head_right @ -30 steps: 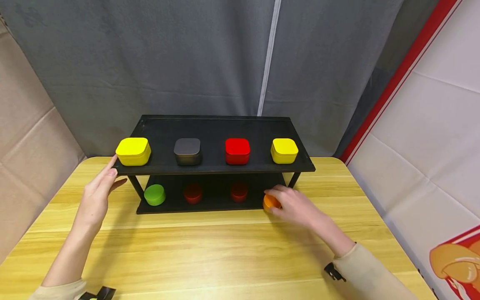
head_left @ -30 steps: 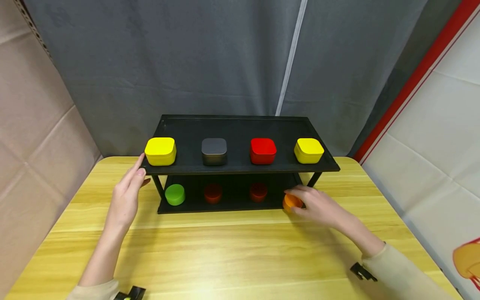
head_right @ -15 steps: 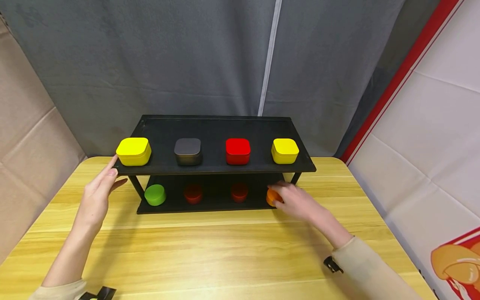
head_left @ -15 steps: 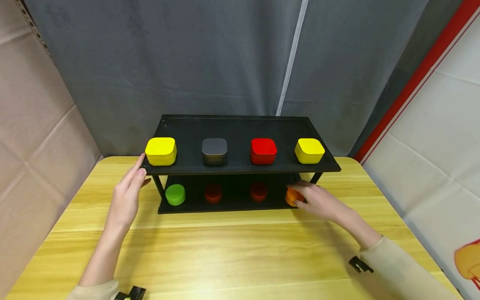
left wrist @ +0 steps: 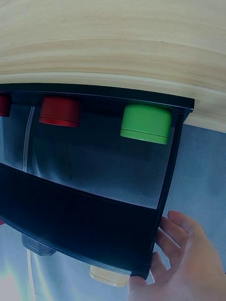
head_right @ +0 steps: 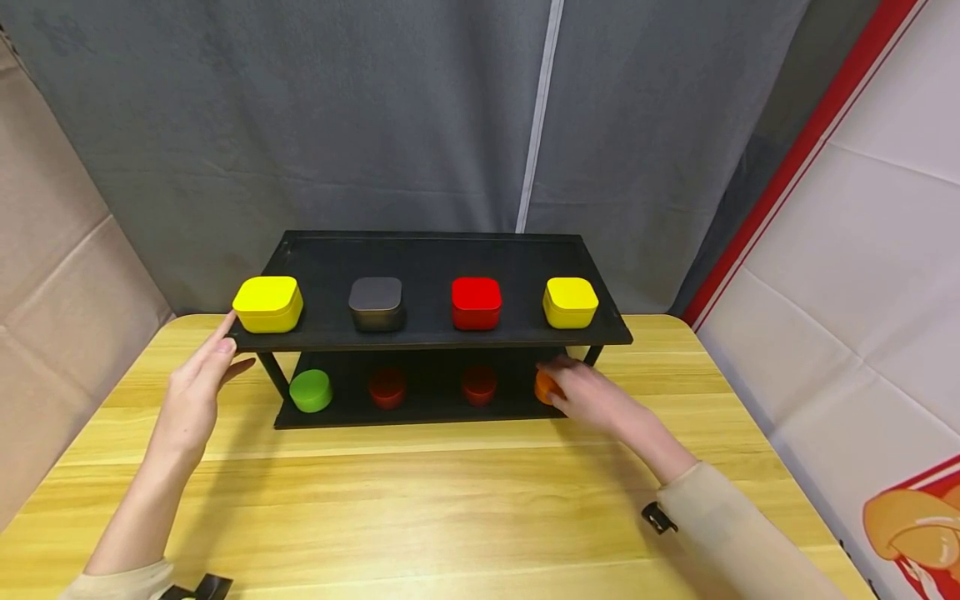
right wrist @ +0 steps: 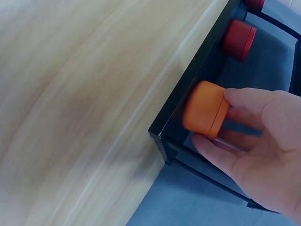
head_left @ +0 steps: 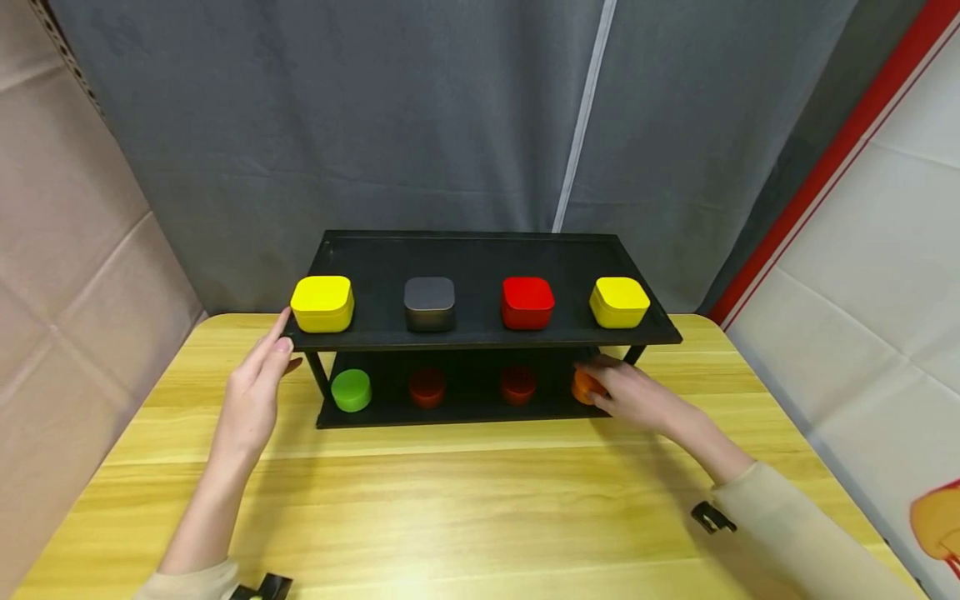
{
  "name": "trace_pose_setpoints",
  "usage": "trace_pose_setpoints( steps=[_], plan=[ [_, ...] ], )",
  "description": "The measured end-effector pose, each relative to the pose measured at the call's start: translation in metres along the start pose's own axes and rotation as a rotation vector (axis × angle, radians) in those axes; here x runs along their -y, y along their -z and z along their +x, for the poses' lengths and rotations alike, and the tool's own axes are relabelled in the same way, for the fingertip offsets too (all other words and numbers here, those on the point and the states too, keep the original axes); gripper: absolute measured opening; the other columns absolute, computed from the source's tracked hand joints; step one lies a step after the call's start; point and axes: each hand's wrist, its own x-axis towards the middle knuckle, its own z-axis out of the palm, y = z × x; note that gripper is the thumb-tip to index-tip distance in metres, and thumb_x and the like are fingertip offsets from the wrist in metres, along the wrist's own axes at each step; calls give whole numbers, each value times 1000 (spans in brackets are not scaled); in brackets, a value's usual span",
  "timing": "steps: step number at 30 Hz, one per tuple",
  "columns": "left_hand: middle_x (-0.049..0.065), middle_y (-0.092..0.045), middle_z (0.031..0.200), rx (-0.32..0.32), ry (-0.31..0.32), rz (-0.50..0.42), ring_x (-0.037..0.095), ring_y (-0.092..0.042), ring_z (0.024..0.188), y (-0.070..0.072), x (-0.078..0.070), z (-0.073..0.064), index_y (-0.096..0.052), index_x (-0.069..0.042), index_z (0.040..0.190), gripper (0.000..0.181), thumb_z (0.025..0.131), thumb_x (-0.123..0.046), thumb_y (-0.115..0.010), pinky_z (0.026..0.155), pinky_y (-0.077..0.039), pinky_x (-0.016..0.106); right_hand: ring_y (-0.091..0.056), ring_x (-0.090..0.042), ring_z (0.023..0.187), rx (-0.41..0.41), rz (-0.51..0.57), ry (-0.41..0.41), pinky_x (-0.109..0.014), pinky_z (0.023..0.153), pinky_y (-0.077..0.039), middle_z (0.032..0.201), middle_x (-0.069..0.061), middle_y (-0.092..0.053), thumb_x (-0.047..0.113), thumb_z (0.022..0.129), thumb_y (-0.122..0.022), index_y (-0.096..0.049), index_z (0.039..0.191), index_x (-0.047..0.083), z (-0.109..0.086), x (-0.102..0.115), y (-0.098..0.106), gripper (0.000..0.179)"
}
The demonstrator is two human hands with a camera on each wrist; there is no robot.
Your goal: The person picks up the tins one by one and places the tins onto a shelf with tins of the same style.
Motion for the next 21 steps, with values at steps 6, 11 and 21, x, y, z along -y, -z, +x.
trace_pose_setpoints(
  steps=[6, 11, 21],
  plan=[
    [-1, -29, 171, 4, -12, -5, -16, -52, 111, -1, 0, 0, -30, -36, 161, 50, 112, -46, -34, 96, -39, -5, -63, -26, 99, -6, -40, 30, -45, 88, -59, 118, -18, -68, 7, 97, -68, -60, 137, -6, 2, -1, -3, 42],
    [-1, -29, 171, 0, -13, -4, -15, -54, 110, 0, 0, 0, -31, -36, 161, 50, 112, -45, -34, 97, -39, -4, -63, -25, 96, -8, -60, 56, -43, 85, -60, 116, -18, -68, 5, 97, -68, -61, 134, -8, 5, 0, -2, 40],
    [-1, -29, 171, 6, -12, -9, -17, -52, 113, 0, 1, 0, -30, -37, 160, 50, 112, -45, -34, 97, -39, -5, -60, -19, 82, 24, -61, 54, -38, 76, -59, 111, -15, -68, 6, 97, -68, -59, 135, -8, 6, 2, 3, 41]
  ],
)
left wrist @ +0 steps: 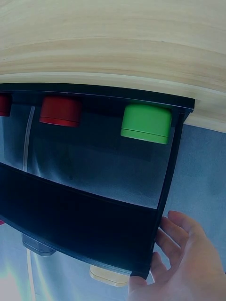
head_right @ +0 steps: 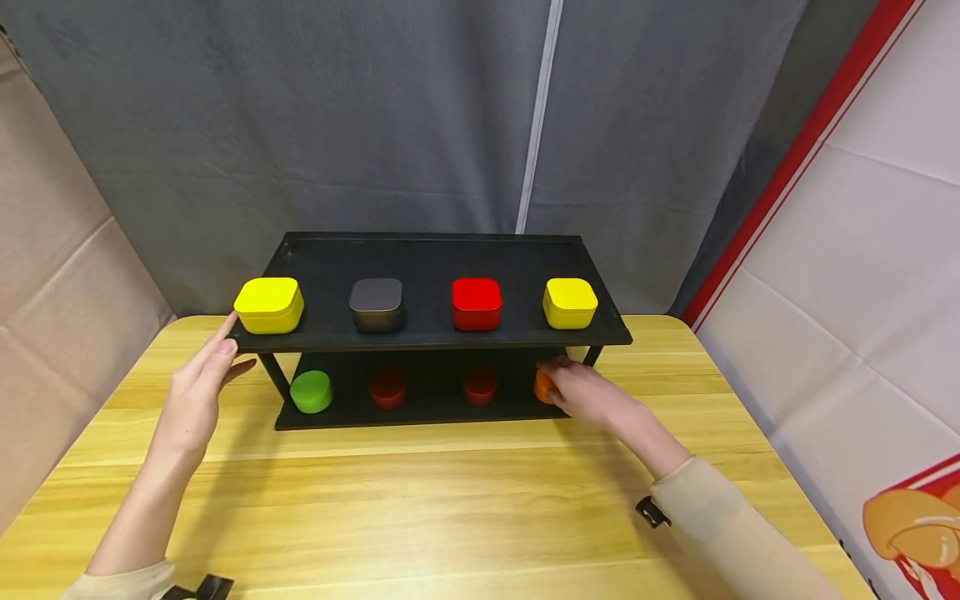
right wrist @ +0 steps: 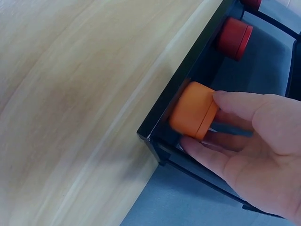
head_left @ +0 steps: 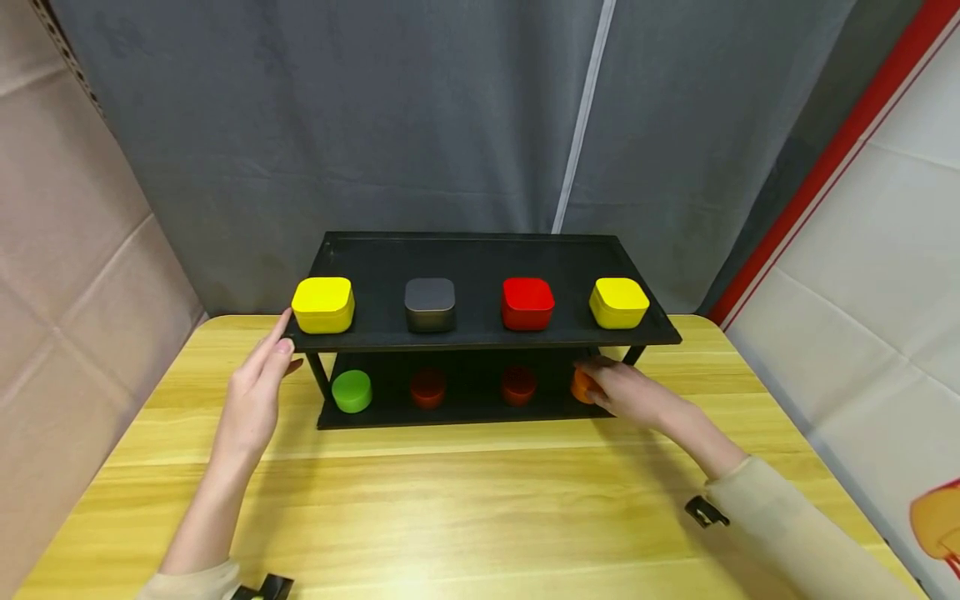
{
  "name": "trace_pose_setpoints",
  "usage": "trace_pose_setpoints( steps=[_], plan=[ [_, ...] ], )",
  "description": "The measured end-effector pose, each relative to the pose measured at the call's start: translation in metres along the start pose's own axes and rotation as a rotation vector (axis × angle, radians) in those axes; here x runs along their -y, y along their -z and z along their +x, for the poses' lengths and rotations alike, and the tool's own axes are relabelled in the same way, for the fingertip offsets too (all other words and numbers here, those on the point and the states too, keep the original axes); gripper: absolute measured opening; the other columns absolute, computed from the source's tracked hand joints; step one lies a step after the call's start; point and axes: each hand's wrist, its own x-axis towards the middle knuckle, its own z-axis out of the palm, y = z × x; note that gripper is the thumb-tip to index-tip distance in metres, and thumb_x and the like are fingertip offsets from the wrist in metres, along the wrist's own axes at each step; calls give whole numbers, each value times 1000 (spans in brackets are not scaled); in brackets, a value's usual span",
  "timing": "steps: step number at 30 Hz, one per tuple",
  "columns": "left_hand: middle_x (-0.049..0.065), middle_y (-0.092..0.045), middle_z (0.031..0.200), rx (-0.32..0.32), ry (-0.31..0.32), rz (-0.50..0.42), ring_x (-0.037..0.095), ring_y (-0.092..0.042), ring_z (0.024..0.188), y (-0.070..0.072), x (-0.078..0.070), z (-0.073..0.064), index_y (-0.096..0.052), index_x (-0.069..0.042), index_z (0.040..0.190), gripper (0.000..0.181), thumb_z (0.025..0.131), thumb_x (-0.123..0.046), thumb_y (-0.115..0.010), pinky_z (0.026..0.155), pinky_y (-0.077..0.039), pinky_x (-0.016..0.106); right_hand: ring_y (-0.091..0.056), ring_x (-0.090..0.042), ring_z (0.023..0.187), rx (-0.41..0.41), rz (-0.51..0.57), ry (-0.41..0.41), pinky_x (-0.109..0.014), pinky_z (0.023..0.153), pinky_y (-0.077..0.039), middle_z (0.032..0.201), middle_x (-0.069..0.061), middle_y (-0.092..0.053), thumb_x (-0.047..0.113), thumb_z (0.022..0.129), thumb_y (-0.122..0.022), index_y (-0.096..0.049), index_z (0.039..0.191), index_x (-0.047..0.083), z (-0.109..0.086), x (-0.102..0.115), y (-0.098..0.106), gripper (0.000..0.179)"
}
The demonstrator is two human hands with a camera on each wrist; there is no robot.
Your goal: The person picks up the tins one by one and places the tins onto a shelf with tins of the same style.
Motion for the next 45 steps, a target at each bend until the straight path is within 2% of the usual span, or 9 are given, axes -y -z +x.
trace_pose_setpoints(
  steps=[6, 12, 17, 24, 30, 32, 36, 38, 45],
  plan=[
    [-4, -29, 171, 1, 20, 21, -15, -55, 110, 1, 0, 0, -30, -41, 160, 49, 111, -47, -34, 104, -40, 1, -60, -21, 87, 3, 17, -25, -40, 79, -58, 119, -17, -68, 10, 97, -69, -56, 141, -7, -2, 0, 3, 49],
    [-1, -29, 171, -6, -1, 10, -15, -55, 111, 0, 0, 0, -30, -36, 161, 50, 112, -45, -34, 97, -39, -4, -63, -25, 95, -28, -9, -28, -44, 85, -59, 128, -20, -67, 11, 96, -71, -56, 142, -5, -4, 4, 5, 51],
    [0, -30, 170, -10, -11, -4, -15, -54, 111, -1, 0, 0, -31, -35, 161, 50, 112, -44, -35, 95, -40, -6, -64, -26, 97, -77, -40, -3, -44, 84, -60, 126, -20, -68, 10, 93, -74, -59, 140, -4, -6, 7, 7, 52],
    [-2, -28, 171, -10, 5, 4, -14, -55, 111, -1, -1, -1, -30, -37, 161, 50, 112, -45, -34, 95, -38, -6, -63, -36, 122, -106, -79, 8, -51, 99, -58, 140, -22, -62, 13, 94, -74, -59, 142, -2, -7, 13, 9, 52],
    [-4, -27, 171, -6, 22, 8, -14, -50, 117, -1, -2, -1, -28, -38, 161, 50, 112, -46, -33, 95, -39, -6, -63, -35, 123, -169, -129, 59, -50, 100, -59, 141, -20, -63, 26, 95, -76, -62, 140, 1, -6, 19, 9, 53],
    [-4, -27, 171, -7, 21, 4, -10, -49, 124, -1, -2, -1, -28, -37, 161, 50, 112, -46, -33, 96, -40, -5, -63, -35, 124, -188, -136, 77, -50, 102, -58, 141, -20, -63, 33, 94, -76, -63, 139, 2, -6, 22, 8, 56],
    [-4, -26, 172, 2, 13, 6, 13, -43, 147, 0, -2, -1, -27, -36, 161, 51, 112, -46, -33, 96, -40, -5, -63, -35, 126, -225, -149, 117, -51, 104, -57, 142, -21, -63, 38, 91, -78, -65, 138, 3, -5, 25, 3, 60],
    [-4, -26, 172, 1, 15, 1, 17, -42, 148, 0, -1, -1, -28, -36, 161, 51, 112, -46, -33, 97, -41, -5, -62, -36, 127, -249, -157, 136, -52, 105, -56, 141, -21, -63, 38, 90, -79, -66, 137, 4, -6, 26, 1, 60],
    [-6, -27, 171, -17, 12, -49, 1, -42, 142, -4, -1, -1, -28, -35, 161, 51, 112, -45, -35, 98, -44, -1, -60, -38, 130, -278, -167, 150, -55, 109, -53, 145, -21, -61, 42, 88, -79, -66, 137, 6, -4, 30, -3, 62]
  ],
)
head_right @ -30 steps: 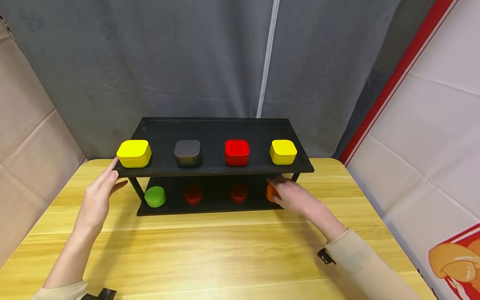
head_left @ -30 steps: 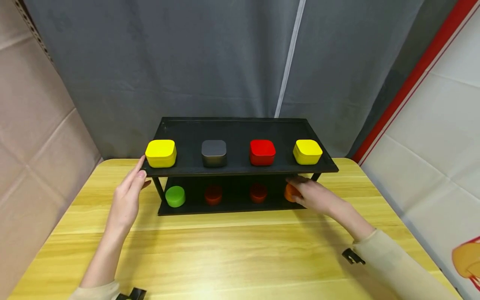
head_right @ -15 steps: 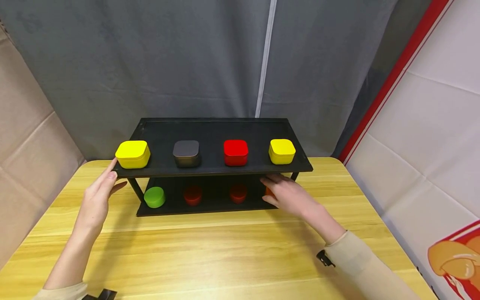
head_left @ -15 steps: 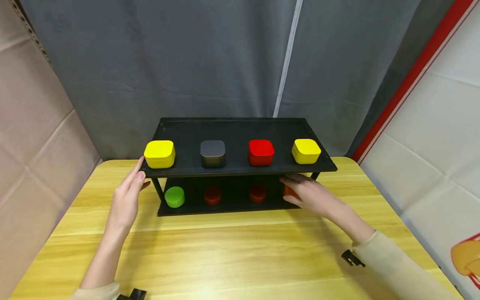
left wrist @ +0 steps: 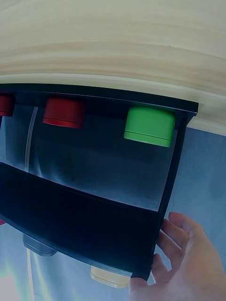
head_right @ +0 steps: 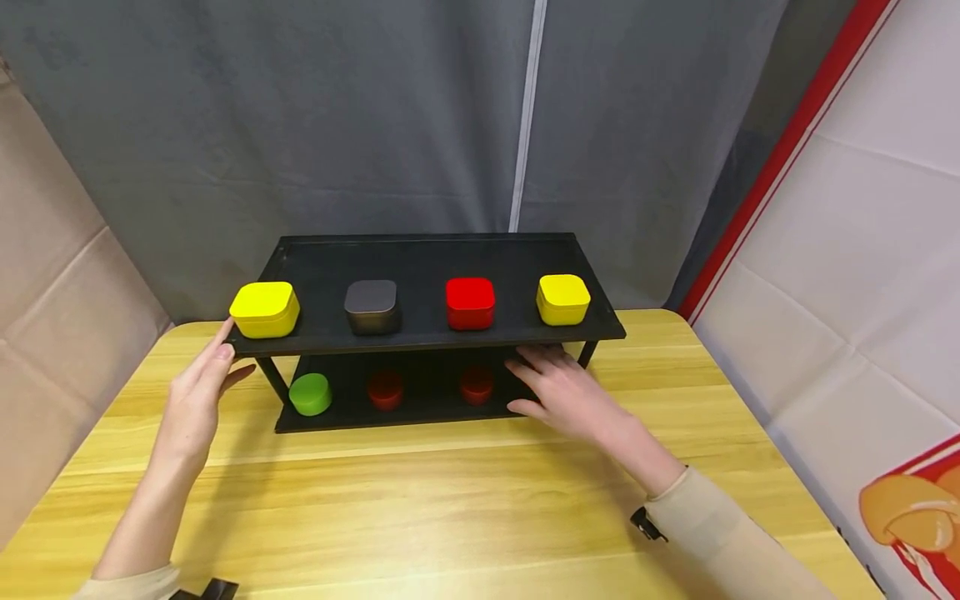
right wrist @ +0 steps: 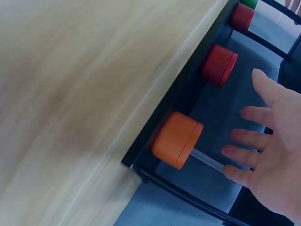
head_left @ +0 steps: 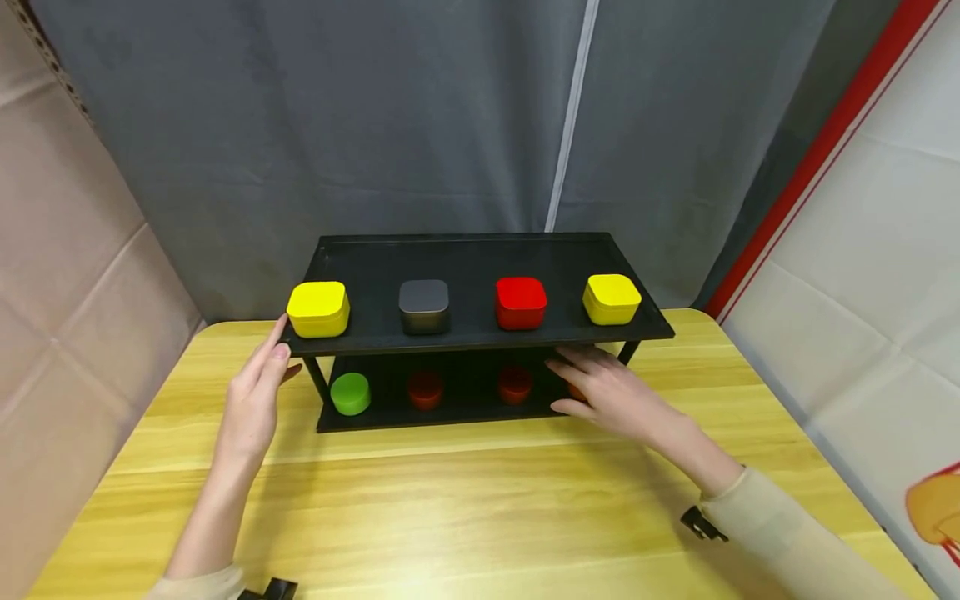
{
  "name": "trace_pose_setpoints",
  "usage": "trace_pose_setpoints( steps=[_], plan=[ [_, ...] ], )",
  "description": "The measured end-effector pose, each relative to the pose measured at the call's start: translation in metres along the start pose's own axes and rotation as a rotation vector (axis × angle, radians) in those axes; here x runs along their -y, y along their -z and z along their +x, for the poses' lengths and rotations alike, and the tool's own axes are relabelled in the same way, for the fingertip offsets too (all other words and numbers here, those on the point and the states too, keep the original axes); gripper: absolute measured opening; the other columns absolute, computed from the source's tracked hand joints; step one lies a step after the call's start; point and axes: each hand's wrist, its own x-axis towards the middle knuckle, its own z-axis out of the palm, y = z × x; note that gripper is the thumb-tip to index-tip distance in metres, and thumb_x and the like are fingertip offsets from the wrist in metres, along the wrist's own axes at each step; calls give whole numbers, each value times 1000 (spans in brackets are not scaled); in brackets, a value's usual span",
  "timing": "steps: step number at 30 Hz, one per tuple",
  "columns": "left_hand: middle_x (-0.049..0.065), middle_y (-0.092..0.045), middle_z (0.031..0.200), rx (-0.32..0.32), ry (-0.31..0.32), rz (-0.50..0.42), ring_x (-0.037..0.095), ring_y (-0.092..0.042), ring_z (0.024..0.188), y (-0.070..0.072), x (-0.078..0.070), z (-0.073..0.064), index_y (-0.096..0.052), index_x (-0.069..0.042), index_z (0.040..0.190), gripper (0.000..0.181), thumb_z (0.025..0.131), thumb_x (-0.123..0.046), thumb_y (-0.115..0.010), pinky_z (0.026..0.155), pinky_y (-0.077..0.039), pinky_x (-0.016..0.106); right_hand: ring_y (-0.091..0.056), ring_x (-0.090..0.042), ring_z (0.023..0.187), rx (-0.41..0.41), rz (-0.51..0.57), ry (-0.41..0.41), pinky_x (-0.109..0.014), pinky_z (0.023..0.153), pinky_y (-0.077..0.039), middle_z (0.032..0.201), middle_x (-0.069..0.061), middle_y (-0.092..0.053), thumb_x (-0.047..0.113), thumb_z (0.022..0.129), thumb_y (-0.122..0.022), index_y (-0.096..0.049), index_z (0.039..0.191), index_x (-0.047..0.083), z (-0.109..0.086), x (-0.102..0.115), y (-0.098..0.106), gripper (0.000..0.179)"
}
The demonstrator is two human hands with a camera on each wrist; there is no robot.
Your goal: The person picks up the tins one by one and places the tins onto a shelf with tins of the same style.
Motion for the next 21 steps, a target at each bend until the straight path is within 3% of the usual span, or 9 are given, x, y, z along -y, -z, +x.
trace_pose_setpoints(
  steps=[13, 17, 19, 21],
  plan=[
    [-5, -35, 168, -60, -51, -22, -5, -43, 141, 2, 8, -4, -34, -28, 161, 49, 113, -39, -35, 98, -47, 2, -55, -38, 138, 27, -26, 12, -57, 115, -48, 150, -17, -58, 51, 92, -73, -63, 142, 12, 5, 15, -8, 64],
    [-8, -58, 148, -101, -15, 24, -12, -52, 123, 0, 11, -10, -50, -13, 153, 50, 112, -38, -38, 96, -47, 1, -53, -38, 139, 41, -34, 15, -57, 117, -45, 151, -18, -56, 51, 93, -71, -61, 145, 13, 6, 21, -7, 65],
    [-12, -61, 135, -122, -6, 47, -13, -54, 115, -1, 13, -13, -57, -9, 147, 48, 112, -36, -40, 95, -46, 0, -53, -37, 140, 52, -32, 11, -56, 118, -45, 152, -16, -56, 52, 93, -70, -59, 146, 15, 7, 24, -7, 66],
    [-13, -60, 132, -135, -10, 64, -11, -55, 112, -2, 14, -15, -59, -10, 146, 45, 111, -34, -43, 94, -46, -1, -51, -36, 141, 69, -28, 5, -55, 119, -44, 154, -15, -54, 54, 95, -67, -57, 149, 16, 7, 27, -7, 67]
  ],
)
